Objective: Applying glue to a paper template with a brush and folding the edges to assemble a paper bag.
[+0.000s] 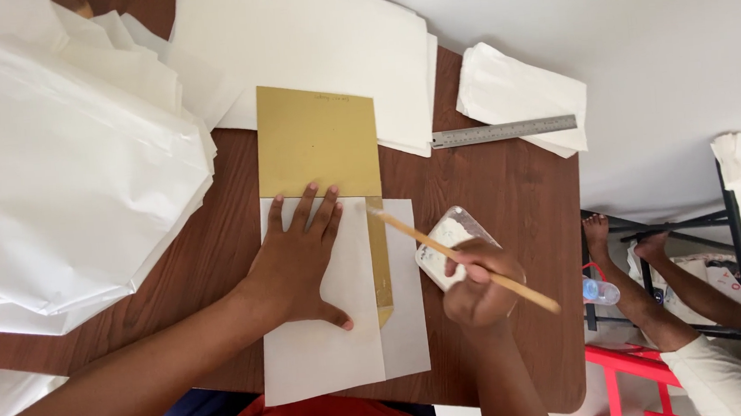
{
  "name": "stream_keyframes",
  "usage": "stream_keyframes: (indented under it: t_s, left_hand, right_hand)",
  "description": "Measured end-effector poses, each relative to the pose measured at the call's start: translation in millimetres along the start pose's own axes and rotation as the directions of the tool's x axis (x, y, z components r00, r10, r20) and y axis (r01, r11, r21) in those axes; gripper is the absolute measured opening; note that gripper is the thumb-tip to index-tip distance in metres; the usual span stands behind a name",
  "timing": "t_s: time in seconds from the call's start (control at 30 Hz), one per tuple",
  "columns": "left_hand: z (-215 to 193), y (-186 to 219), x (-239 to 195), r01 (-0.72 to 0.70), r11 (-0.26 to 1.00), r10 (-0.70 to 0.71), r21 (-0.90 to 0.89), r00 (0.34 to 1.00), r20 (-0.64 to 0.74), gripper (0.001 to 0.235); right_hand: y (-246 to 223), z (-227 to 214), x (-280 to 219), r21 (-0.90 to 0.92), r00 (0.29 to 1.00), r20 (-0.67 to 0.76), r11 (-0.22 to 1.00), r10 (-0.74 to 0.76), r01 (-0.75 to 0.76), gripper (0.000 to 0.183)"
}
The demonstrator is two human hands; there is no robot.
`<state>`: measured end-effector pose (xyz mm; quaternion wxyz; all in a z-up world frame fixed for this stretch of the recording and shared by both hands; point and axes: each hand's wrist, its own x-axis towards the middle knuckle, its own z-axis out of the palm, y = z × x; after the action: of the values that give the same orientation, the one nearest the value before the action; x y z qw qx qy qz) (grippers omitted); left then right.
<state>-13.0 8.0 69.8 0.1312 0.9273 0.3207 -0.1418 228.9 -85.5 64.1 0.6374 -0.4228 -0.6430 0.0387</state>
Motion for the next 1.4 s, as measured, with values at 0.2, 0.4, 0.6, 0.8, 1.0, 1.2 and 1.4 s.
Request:
stream_keyframes:
  t_s: [0.2,0.4,0.6,0.8,1.0,1.2,1.4]
  left_hand:
    - [-2,-3,0,-0.021,0.999,0.02,-0.027,1.0,-0.007,0.156]
    - [-4,-11,3,-0.054,0.998,0.051,-0.036,0.997,-0.063,0.154]
    - [-3,-20,5,-0.083,0.996,0.079,-0.038,0.992,-0.094,0.154]
    - [-5,-22,4,-0.086,0.993,0.077,-0.082,0.992,-0.102,0.151]
    - [24,-28,24,-0.104,0.994,0.098,-0.043,0.986,-0.133,0.162]
    - [27,-29,29,-0.074,0.997,0.075,0.012,0.967,-0.244,0.116]
    - [21,-31,28,-0.084,0.994,0.103,0.075,0.943,-0.316,0.103]
  right_hand:
    - [-8,3,-6,-0.071,0.996,-0.024,0.994,-0.088,0.086,0.047]
    - [-27,-4,-3,-0.159,0.981,-0.158,0.984,-0.11,0.085,0.046]
    - [-29,16,-9,-0.361,0.993,-0.065,0.925,0.098,-0.115,0.043]
    - [-63,1,-28,-0.438,0.98,-0.105,0.877,0.168,-0.197,0.052]
    - [-99,-6,-39,-0.332,0.877,-0.374,0.839,0.301,-0.43,0.063]
    - [-92,6,-24,-0.31,0.918,-0.381,0.919,0.115,-0.244,0.047]
    - [-84,11,-21,-0.359,0.955,-0.277,0.911,0.103,-0.203,0.041]
